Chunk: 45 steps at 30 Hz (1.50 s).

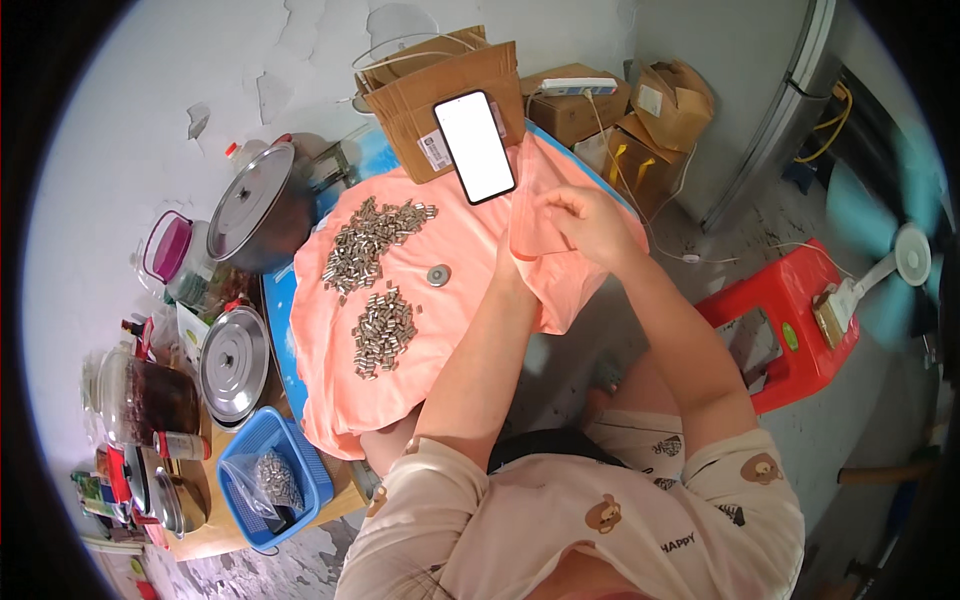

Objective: Sorting and inspecting small metal components on a cloth.

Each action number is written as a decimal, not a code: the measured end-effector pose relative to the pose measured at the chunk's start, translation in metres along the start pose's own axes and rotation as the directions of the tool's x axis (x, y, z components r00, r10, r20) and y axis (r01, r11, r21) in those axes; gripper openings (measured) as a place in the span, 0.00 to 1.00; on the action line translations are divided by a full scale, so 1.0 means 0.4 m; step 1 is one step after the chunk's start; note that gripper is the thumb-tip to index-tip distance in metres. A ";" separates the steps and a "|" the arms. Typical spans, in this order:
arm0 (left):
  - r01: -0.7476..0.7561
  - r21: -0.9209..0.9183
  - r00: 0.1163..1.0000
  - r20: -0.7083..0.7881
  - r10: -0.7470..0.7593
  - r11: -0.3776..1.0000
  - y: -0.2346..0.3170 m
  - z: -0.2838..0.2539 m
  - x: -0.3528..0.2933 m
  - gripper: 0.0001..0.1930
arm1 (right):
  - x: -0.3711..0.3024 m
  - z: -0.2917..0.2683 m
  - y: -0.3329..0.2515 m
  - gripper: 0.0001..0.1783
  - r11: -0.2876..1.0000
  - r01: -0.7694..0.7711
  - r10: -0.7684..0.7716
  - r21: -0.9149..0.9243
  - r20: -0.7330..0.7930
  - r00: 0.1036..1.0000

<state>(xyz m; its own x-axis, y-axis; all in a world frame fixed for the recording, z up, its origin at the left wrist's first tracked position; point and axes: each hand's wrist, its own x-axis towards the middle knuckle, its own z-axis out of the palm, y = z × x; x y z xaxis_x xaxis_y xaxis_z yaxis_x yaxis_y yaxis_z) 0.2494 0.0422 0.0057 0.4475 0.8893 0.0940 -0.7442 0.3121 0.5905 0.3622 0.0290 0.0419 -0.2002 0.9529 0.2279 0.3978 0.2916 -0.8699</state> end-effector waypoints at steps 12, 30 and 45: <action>-0.008 -0.345 0.991 0.120 0.052 0.939 0.019 0.021 -0.017 0.22 | -0.055 0.024 -0.051 0.15 0.990 0.127 -0.130 0.066 0.058 0.990; -0.376 -0.110 0.926 -0.008 0.378 0.920 -0.042 -0.039 0.077 0.34 | 0.012 0.100 -0.036 0.34 0.999 -0.019 0.019 -0.032 -0.018 1.000; -0.193 -0.004 0.966 -0.178 0.189 0.981 0.015 0.012 0.005 0.40 | 0.032 0.148 0.014 0.29 0.986 0.131 -0.143 -0.103 -0.124 0.982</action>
<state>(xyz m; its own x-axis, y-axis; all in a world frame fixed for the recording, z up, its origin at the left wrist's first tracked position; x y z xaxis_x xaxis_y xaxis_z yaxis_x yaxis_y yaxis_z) 0.2483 0.0440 0.0132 0.2032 0.9773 0.0594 -0.8184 0.1362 0.5582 0.3088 0.0378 0.0138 -0.1421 0.9042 0.4027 0.4580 0.4207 -0.7831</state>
